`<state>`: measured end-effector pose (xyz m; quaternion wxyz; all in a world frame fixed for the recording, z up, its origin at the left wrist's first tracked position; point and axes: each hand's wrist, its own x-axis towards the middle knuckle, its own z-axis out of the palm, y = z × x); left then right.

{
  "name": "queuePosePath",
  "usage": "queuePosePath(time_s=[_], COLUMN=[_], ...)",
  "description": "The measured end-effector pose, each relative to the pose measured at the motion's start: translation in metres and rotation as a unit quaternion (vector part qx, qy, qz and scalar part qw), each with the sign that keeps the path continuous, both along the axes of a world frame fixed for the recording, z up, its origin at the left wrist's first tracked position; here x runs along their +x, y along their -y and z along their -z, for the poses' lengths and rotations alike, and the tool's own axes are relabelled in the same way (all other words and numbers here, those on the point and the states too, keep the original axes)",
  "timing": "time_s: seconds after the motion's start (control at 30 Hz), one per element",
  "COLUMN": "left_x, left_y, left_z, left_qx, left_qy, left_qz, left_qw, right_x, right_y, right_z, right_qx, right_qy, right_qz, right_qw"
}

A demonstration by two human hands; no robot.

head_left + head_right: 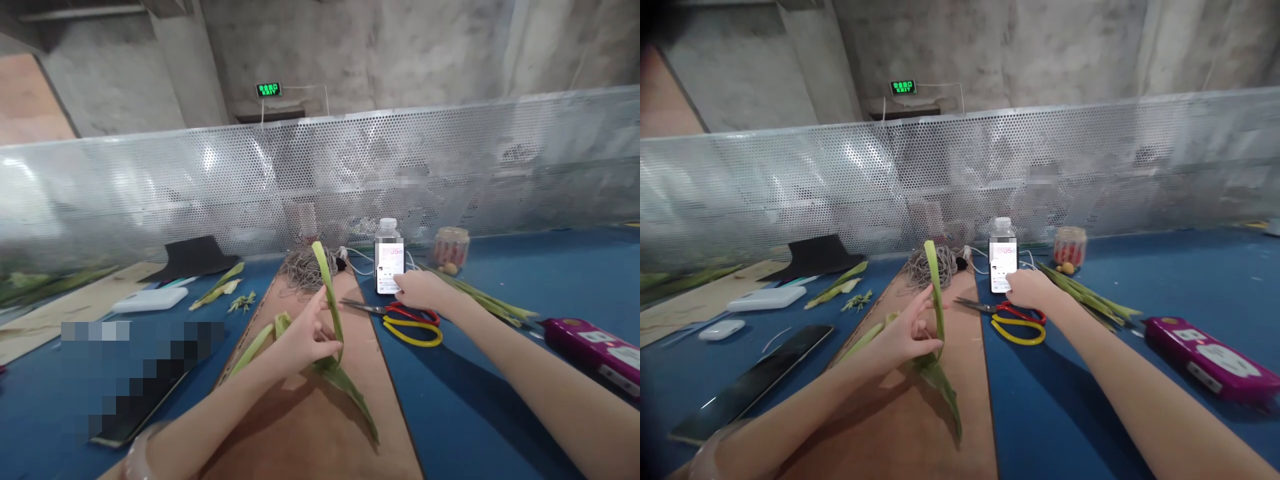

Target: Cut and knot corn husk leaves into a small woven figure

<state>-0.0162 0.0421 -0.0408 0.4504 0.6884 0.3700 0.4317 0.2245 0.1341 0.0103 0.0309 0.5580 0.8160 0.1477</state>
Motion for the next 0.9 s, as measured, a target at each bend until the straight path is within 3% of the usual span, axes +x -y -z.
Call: queuePosePath(time_s=[0.63,0.9], left_x=[0.002,0.003], left_y=[0.0,-0.001], left_z=[0.0,0.006], left_qx=[-0.004,0.01], left_qy=[0.002,-0.014], left_qz=[0.002,-0.019], left_qw=[1.0,1.0], right_x=[-0.013,-0.055], right_y=[0.013,0.049], right_z=[0.004,0.009], right_qx=[-0.021,0.012], right_qy=[-0.034,-0.143], right_qz=[-0.02,-0.063], right_qw=[0.999,0.988])
